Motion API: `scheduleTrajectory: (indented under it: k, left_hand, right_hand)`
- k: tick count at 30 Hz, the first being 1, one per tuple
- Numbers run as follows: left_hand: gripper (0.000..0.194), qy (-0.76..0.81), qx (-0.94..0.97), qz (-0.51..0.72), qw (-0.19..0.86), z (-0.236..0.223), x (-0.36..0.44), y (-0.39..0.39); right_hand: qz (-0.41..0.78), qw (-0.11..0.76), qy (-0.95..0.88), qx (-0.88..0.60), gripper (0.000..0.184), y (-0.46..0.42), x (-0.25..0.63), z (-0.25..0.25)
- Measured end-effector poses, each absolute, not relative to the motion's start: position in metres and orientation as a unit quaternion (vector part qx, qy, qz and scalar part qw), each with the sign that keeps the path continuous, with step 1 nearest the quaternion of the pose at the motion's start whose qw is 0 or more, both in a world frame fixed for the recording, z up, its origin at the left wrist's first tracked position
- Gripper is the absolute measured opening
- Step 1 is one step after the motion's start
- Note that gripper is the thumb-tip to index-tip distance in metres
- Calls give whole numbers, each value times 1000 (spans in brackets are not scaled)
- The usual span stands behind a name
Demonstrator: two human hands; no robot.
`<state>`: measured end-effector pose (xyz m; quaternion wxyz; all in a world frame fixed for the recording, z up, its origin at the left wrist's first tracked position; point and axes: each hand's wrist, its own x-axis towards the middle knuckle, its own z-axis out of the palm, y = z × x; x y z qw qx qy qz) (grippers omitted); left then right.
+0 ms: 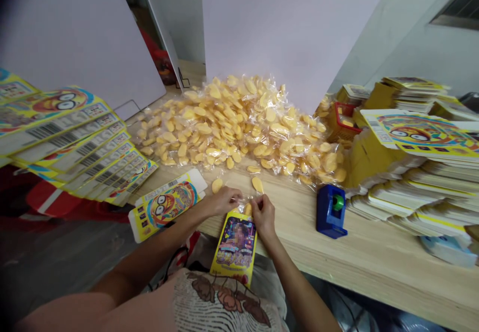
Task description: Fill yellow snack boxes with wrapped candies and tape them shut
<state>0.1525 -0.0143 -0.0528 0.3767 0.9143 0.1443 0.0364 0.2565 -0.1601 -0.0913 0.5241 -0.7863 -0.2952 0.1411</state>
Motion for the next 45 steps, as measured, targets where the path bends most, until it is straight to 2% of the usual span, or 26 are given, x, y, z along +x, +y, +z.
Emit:
scheduleTrajectory:
  k: [3,6,10,14,15,18,19,21,23,25,26,28,30,32,35,37,39,41,43,45]
  left_hand:
    - [15,151,918,38,365,-52,151,-16]
    - [17,157,924,38,347,-51,148,-17]
    - [25,162,929,56,326,-54,141,-22]
    - [24,147,938,45,309,-58,139,-28]
    - [25,147,940,39,306,-58,139,-28]
    - [23,151,944,47,291,-50,137,-30]
    - [20,145,946,58,283,-45,136,-32]
    - [12,113,954,79,265,-38,130,-36]
    - [17,69,962,74,253,-36,123,-43]
    - [21,38,964,53,259,-39,116,-50]
    - [22,34,962,44,268,-41,113,-52]
    - [23,53,952,46,299,-43,112,-52]
    - [27,110,939,87,314,-41,115,-44]
    - [30,199,927,155,278,-36,122,-29]
    - [34,311,916,180,177,-33,132,-4]
    - [38,345,911,148,172,-37,137,10]
    - [32,356,901,134,209,-43,140,18]
    - [26,354,894,145,235,-46,142,22]
    - [27,349,875,176,285,-43,145,22]
    - [29,340,791,228,455,-35,152,18]
  right_hand:
    - [105,498,-315,-801,23,-157,252,-89]
    - [126,464,-360,-799,24,-161,253,-86]
    - [214,470,-389,-763,6,-176,266,-78]
    - [297,443,-464,-708,34,-181,282,-69]
    - [289,423,-477,-714,32,-180,285,-67]
    - [247,384,-505,-732,7,-176,287,-65]
    - [252,386,-515,-722,5,-176,286,-64]
    - [297,394,-540,-682,20,-179,282,-62]
    - [337,391,-557,-651,32,-186,277,-59]
    - [341,386,-553,-655,30,-194,272,-56]
    - [332,384,-548,-664,28,-197,270,-54]
    - [303,373,-544,-687,36,-200,268,-52]
    - [236,355,-543,-723,35,-196,271,-50]
    - [127,338,-526,-770,27,-184,279,-49]
    - [-2,287,-460,-841,32,-154,295,-51]
    - [-22,242,-421,-874,40,-133,303,-57]
    - [-18,226,-408,-884,38,-118,308,-64]
    - [0,261,-405,-876,26,-113,311,-68]
    - [61,355,-389,-848,17,-115,314,-67]
    - [166,494,-345,-781,14,-119,313,-59]
